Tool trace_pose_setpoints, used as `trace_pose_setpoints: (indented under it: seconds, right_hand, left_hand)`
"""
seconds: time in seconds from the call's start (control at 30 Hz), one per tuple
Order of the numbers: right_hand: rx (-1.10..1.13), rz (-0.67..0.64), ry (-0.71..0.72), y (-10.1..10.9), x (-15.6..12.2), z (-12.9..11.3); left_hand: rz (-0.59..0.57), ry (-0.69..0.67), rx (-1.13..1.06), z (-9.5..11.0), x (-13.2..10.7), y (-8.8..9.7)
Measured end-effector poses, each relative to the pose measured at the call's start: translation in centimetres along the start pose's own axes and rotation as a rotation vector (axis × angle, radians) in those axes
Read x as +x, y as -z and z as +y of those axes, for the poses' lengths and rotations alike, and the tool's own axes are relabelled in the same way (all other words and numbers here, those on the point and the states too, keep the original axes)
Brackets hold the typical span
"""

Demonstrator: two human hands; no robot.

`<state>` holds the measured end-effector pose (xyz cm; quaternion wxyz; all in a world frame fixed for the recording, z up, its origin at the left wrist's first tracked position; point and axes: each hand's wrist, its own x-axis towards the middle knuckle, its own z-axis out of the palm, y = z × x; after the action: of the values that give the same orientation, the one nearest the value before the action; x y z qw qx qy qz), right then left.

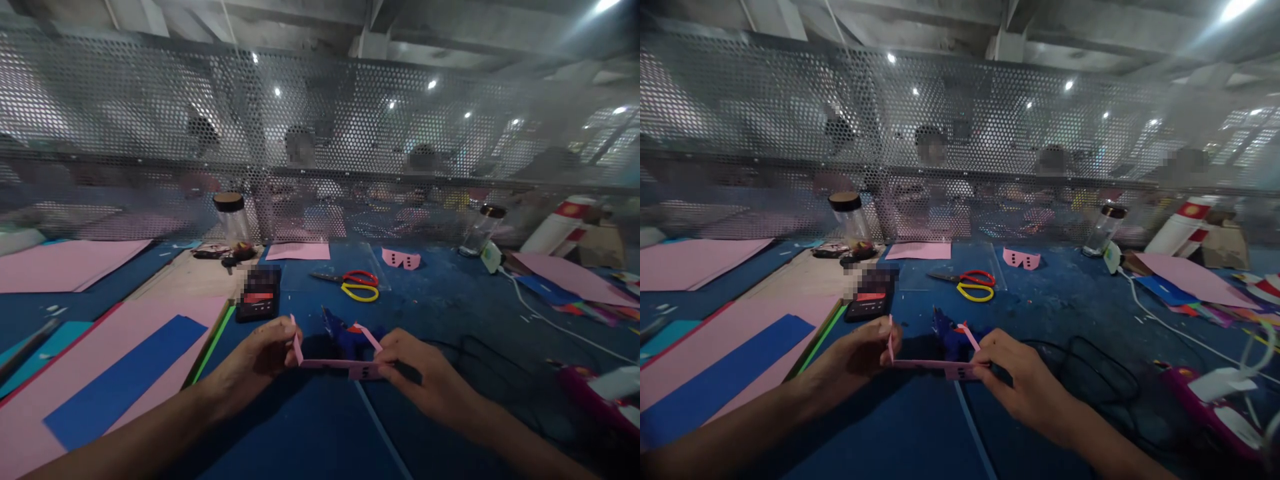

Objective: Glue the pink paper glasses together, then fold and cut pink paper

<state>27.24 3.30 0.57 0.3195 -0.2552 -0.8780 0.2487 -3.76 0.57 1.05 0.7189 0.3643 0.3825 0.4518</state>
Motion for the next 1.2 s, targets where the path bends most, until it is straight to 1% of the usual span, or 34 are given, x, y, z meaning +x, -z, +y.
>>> trace_pose_setpoints:
  seconds: [0.3, 0.53, 0.7, 0.87, 1.0, 1.2]
  right_hand:
    - [-0.02, 0.004, 0.026, -0.22, -0.03, 0.28]
    - [0.019, -0.018, 0.012, -0.24, -0.13, 0.23]
    - [0.035, -0.023, 0.011, -0.22, -0.11, 0.14]
    - [0.008, -0.016, 0.003, -0.14, -0.05, 0.12]
    - [-0.015, 0.0, 0.014, -0.14, -0.05, 0.23]
    - [0.008, -0.013, 0.002, -0.13, -0.06, 0.15]
  left_hand:
    - [0.015, 0.005, -0.028, -0.03, 0.01, -0.15]
    - [-0.008, 0.01, 0.028, -0.26, -0.14, 0.1]
    - [-0.025, -0.02, 0.069, 0.07, -0.17, -0.13]
    - [-0.031, -0.023, 0.038, -0.17, 0.14, 0.02]
    - [-0.021, -0.01, 0.011, -0.44, 0.19, 0.28]
    - [0.0, -0.005, 0.03, -0.09, -0.09, -0.18]
